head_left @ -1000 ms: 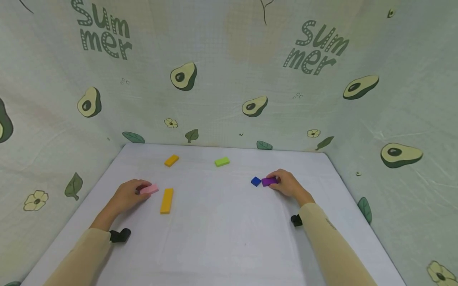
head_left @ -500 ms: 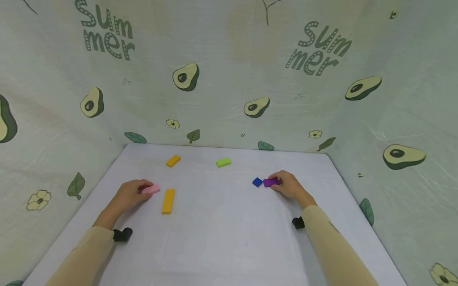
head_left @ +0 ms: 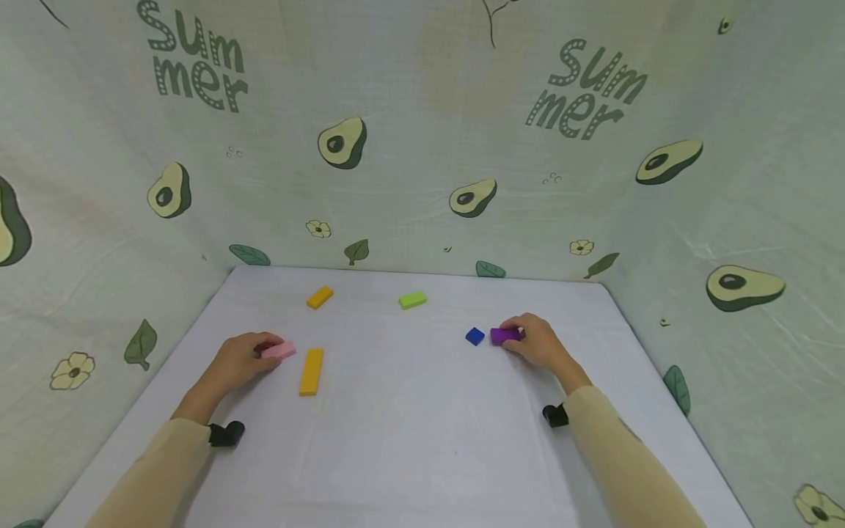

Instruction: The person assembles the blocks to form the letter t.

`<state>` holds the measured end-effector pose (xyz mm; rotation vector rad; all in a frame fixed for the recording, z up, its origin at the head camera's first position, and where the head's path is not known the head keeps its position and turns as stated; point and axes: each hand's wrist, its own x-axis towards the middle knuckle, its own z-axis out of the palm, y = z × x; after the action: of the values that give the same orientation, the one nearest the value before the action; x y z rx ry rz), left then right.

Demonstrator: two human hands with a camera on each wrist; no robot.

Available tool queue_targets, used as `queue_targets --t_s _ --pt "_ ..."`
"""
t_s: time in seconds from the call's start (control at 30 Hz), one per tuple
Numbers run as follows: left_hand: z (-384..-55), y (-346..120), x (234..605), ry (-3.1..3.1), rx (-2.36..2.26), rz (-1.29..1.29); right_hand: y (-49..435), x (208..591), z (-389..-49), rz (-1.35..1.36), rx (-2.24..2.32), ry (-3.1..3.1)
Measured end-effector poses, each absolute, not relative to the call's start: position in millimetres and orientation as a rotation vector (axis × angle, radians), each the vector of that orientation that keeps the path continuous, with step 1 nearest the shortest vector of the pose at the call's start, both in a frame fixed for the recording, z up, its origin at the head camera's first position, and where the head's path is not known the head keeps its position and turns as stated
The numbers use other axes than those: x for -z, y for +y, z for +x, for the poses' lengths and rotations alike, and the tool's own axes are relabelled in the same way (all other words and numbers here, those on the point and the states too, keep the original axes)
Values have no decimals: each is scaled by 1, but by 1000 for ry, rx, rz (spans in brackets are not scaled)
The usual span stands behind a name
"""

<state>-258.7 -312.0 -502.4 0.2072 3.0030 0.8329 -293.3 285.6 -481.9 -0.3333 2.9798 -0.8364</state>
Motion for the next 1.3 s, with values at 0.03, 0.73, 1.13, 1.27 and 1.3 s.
queue_targets --t_s 0.03,0.73,1.13,1.27,1.3 --pt "-258 -312 502 3005 -832 209 285 481 -292 -330 839 2986" --pt "-256 -310 501 2999 -853 206 243 476 -258 -356 904 3063" --pt "-255 -312 499 2993 -857 205 212 477 -248 -390 952 3034" --pt "-255 -312 498 2995 -855 214 203 480 -245 -367 975 3016" --pt "-255 -312 498 2995 -856 219 201 481 -245 -362 980 3012"
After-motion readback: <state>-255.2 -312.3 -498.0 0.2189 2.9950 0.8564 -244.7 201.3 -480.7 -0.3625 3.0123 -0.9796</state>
